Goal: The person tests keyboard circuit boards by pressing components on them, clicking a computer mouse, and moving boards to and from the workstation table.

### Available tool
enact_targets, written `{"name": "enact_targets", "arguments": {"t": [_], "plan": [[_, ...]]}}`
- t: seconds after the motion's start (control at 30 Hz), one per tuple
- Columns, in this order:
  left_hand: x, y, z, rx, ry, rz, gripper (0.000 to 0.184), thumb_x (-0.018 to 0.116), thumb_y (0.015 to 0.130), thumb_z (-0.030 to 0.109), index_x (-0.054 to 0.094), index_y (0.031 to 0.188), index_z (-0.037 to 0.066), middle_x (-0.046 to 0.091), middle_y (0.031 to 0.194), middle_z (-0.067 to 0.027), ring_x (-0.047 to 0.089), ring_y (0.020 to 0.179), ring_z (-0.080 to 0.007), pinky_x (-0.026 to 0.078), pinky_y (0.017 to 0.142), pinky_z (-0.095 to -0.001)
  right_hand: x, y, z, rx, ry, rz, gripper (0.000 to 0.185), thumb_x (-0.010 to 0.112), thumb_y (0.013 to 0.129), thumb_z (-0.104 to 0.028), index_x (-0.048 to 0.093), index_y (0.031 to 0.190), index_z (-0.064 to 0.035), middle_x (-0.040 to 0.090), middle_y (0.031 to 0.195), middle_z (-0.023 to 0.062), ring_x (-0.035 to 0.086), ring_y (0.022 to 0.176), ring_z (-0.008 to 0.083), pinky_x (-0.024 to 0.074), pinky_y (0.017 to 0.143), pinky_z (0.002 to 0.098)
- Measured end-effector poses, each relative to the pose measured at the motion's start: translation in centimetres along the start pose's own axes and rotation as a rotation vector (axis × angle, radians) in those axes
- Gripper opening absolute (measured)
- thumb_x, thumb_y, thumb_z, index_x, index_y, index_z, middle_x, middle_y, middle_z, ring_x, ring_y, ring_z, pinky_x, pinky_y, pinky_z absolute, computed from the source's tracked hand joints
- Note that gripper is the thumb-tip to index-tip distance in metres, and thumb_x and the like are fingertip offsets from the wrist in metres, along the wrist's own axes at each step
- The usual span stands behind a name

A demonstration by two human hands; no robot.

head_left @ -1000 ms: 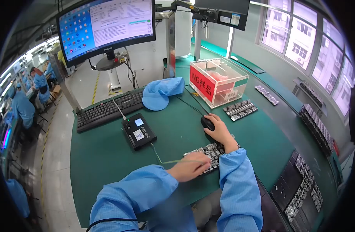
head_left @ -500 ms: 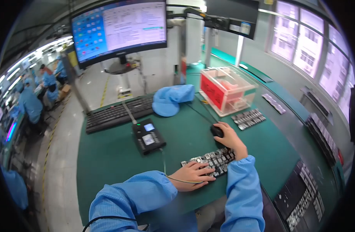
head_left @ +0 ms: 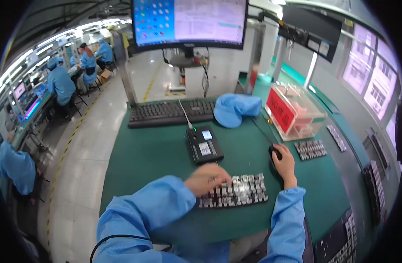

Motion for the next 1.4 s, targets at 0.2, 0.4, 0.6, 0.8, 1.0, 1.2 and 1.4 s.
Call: {"name": "enact_targets", "arguments": {"t": [0.2,0.4,0.6,0.8,1.0,1.2,1.4], "plan": [[0.8,0.9,-1.5,-0.198,-0.071,-0.008,0.027,0.049,0.099,0.021,0.072,0.104,0.007,0.067,0.112,-0.0073,0.059,0.103,-0.0211,0.048,0.09,-0.0343,-0.4,-0.5,0.3,0.003,0.018,-0.023,0.035,0.065,0.083,-0.021,0.065,0.117,-0.0159,0.059,0.126,0.0107,0.06,0.109,0.0333,0.0493,0.092,0.0388],[0.9,1.5,-1.5,-0.173,0.019,-0.076,0.029,0.05,0.099,0.027,0.071,0.109,0.01,0.063,0.102,-0.0065,0.055,0.092,-0.0215,0.045,0.083,-0.035,-0.6,-0.6,-0.1,0.023,0.035,-0.051,0.036,0.064,0.084,-0.018,0.063,0.12,-0.0123,0.058,0.128,0.0116,0.059,0.111,0.0337,0.0474,0.094,0.0377],[1.1,2.0,-0.7,-0.271,0.098,-0.134,0.028,0.059,0.094,0.028,0.067,0.117,0.015,0.057,0.084,-0.0034,0.048,0.083,-0.0204,0.039,0.077,-0.0352,-0.6,-0.6,0.1,0.031,0.034,-0.048,0.036,0.064,0.085,-0.019,0.063,0.12,-0.0128,0.058,0.129,0.0112,0.059,0.112,0.033,0.0471,0.095,0.0377],[1.5,2.0,-1.3,-0.141,0.249,-0.12,0.027,0.065,0.091,0.03,0.066,0.114,0.016,0.058,0.082,-0.0007,0.05,0.083,-0.0192,0.036,0.082,-0.0334,-0.6,-0.6,0.1,0.043,0.037,-0.05,0.035,0.064,0.084,-0.02,0.064,0.119,-0.0139,0.058,0.129,0.0101,0.059,0.111,0.0322,0.0476,0.094,0.0382],[1.9,1.9,-1.3,-0.125,0.284,-0.13,0.025,0.066,0.09,0.03,0.067,0.111,0.017,0.057,0.08,0.0,0.051,0.081,-0.018,0.035,0.083,-0.0324,-0.5,-0.6,0.2,0.039,0.047,-0.035,0.035,0.064,0.083,-0.021,0.065,0.117,-0.0147,0.058,0.128,0.0092,0.059,0.11,0.0319,0.0477,0.094,0.0389],[2.0,1.9,-0.9,-0.102,0.307,-0.117,0.023,0.067,0.089,0.03,0.068,0.108,0.018,0.057,0.079,0.0002,0.052,0.079,-0.017,0.035,0.084,-0.0322,-0.5,-0.6,0.3,0.043,0.039,-0.042,0.035,0.064,0.083,-0.021,0.065,0.118,-0.0152,0.058,0.128,0.0084,0.058,0.111,0.0314,0.0474,0.095,0.0389],[2.1,1.7,-1.5,0.032,0.257,-0.056,0.016,0.073,0.083,0.023,0.071,0.096,0.016,0.057,0.075,0.0,0.053,0.077,-0.0185,0.039,0.08,-0.0325,-0.4,-0.7,0.3,0.045,0.038,-0.037,0.035,0.064,0.084,-0.021,0.065,0.118,-0.0155,0.058,0.128,0.0091,0.058,0.112,0.0317,0.047,0.095,0.039]]}}
Point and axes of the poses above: each hand's wrist, its own y-axis towards the middle knuckle, its own x-axis out of the palm, z = x × y, the point moved 1 cm from there along y, towards the middle knuckle
